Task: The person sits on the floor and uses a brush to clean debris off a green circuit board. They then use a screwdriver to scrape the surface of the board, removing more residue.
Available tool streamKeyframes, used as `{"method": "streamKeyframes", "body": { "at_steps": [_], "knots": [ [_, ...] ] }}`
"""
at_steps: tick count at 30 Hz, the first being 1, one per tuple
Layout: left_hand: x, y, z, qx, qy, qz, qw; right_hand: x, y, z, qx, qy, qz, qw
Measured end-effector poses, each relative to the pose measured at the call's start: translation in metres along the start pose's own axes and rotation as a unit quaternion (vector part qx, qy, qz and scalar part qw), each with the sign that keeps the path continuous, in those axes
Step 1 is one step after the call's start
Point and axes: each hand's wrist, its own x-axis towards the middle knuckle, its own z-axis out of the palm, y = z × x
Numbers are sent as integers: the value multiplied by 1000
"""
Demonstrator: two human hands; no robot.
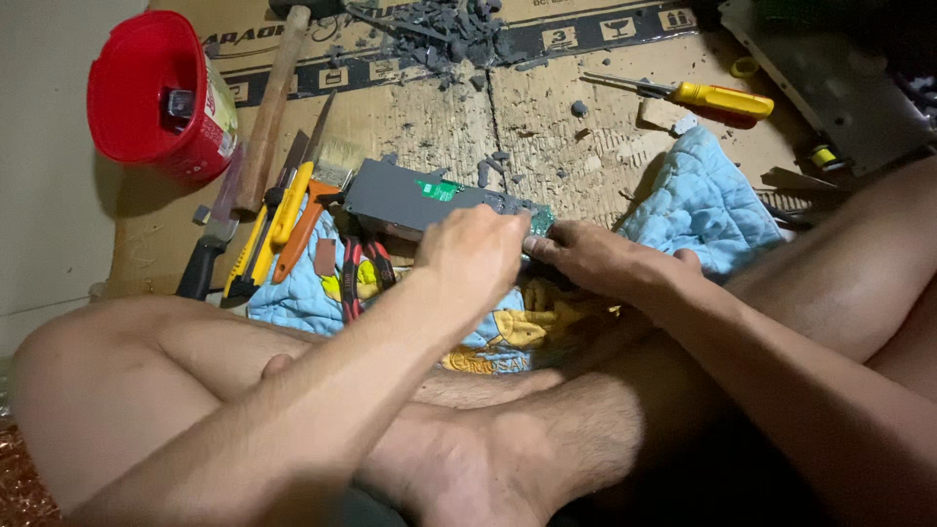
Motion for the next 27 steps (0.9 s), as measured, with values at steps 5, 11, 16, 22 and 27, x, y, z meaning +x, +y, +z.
{"method": "streamKeyframes", "body": {
  "at_steps": [5, 11, 16, 22, 27],
  "knots": [
    [11, -9, -9, -22, 10, 31, 999, 6, 2, 5, -28, -5, -4, 1000],
    [17, 12, -20, -7, -18, 15, 1000, -1, 1, -1, -84, -20, 13, 996],
    [-14, 8, -35, -23, -62, -33, 997, -15, -11, -7, -40, -21, 19, 999],
    [-24, 16, -14, -87, -37, -18, 995, 1, 3, -3, -55, -14, 20, 998],
    [-34, 6, -14, -130, 43, 8, 990, -17, -12, -4, -22, -10, 28, 999]
  ]
}}
